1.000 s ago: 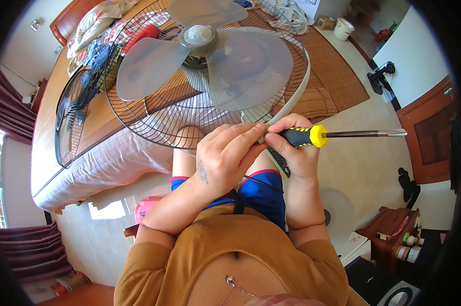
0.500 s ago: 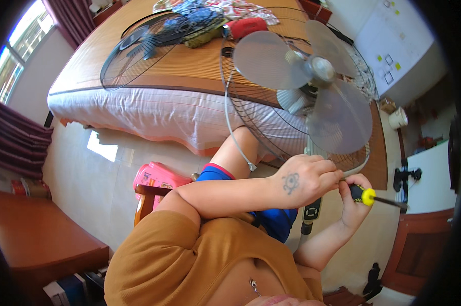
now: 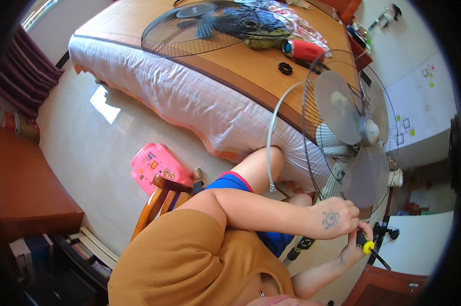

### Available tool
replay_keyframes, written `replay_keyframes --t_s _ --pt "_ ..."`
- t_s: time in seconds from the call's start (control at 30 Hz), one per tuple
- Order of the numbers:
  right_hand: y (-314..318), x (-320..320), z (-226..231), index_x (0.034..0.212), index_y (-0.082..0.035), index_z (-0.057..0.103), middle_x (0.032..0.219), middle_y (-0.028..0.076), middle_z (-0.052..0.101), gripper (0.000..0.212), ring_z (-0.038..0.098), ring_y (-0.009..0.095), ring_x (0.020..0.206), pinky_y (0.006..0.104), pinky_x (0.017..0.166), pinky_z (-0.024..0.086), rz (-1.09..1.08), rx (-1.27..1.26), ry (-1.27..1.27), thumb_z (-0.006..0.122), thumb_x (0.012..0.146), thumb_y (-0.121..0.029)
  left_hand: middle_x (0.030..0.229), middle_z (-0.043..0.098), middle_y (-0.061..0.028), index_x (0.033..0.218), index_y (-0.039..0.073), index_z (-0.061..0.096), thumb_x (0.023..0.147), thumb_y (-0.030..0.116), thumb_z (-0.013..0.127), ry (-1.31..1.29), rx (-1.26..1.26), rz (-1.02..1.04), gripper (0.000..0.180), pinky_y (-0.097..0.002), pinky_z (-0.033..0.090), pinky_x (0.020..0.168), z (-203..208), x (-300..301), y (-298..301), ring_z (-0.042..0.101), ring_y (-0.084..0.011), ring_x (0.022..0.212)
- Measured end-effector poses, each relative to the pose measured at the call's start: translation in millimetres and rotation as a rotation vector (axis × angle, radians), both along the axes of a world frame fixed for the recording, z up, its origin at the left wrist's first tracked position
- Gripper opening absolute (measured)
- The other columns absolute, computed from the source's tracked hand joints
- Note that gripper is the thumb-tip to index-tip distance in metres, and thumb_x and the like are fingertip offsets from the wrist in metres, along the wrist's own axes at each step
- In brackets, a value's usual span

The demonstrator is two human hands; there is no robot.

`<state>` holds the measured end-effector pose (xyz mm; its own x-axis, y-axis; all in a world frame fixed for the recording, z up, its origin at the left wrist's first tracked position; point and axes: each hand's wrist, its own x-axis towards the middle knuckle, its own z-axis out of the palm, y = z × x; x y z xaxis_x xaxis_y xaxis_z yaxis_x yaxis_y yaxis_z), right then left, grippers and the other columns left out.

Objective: The person removes a circular guard ring from a fan's mesh cover by hand. They use a screwdriver to manipulate a screw on the fan's frame while handling the plastic ring and metal mesh guards.

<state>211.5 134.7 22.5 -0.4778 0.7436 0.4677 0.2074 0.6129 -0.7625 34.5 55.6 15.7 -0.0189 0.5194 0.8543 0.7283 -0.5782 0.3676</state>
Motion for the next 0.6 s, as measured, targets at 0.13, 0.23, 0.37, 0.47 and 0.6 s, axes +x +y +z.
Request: replay_keyframes --t_s 0.13,0.23,0.37,0.47,0.6 --pt "0 -6 12 0.082 -0.002 0.052 0.079 0.002 0.05 0.019 0.046 0.013 0.075 0.025 0.073 0.037 0.114 0.22 -0.176 0.068 0.072 -0.002 0.066 0.052 -0.0058 0.065 0.003 0.056 0.066 0.015 0.056 -0.014 -0.04 -0.003 0.012 -0.0296 0.045 0.053 -5 -1 -2 0.055 -0.0207 0.064" --pt "1 -13 17 0.076 -0.001 0.051 0.075 0.005 0.049 0.018 0.045 0.016 0.071 0.0266 0.07 0.037 0.084 0.188 -0.188 0.066 0.068 0.002 0.068 0.053 -0.0066 0.066 0.003 0.057 0.065 0.016 0.056 -0.036 -0.039 -0.005 0.014 -0.029 0.042 0.052 -7 -4 0 0.053 -0.0202 0.064" --pt "-3 -24 35 0.076 0.0 0.05 0.074 0.007 0.049 0.014 0.046 0.019 0.07 0.028 0.068 0.038 0.13 0.252 -0.337 0.063 0.069 0.002 0.071 0.055 -0.0055 0.07 0.004 0.061 0.068 0.019 0.056 0.086 -0.123 0.059 0.016 -0.0275 0.038 0.053 -8 0 -4 0.052 -0.0189 0.066" --pt "-5 -27 49 0.076 0.0 0.049 0.073 0.007 0.047 0.013 0.046 0.017 0.069 0.027 0.068 0.038 0.083 0.313 -0.466 0.061 0.071 0.001 0.071 0.055 -0.0054 0.069 0.006 0.061 0.068 0.019 0.056 0.102 -0.135 0.045 0.014 -0.0279 0.037 0.052 -5 -11 -7 0.051 -0.0182 0.066" --pt "5 -17 46 0.079 -0.001 0.05 0.077 0.003 0.047 0.012 0.043 0.013 0.073 0.0245 0.071 0.036 -0.056 0.121 -0.335 0.059 0.072 0.002 0.072 0.054 -0.0052 0.07 0.007 0.061 0.068 0.02 0.056 0.004 -0.111 0.11 0.014 -0.0279 0.036 0.054 -6 -15 -7 0.05 -0.0177 0.067"
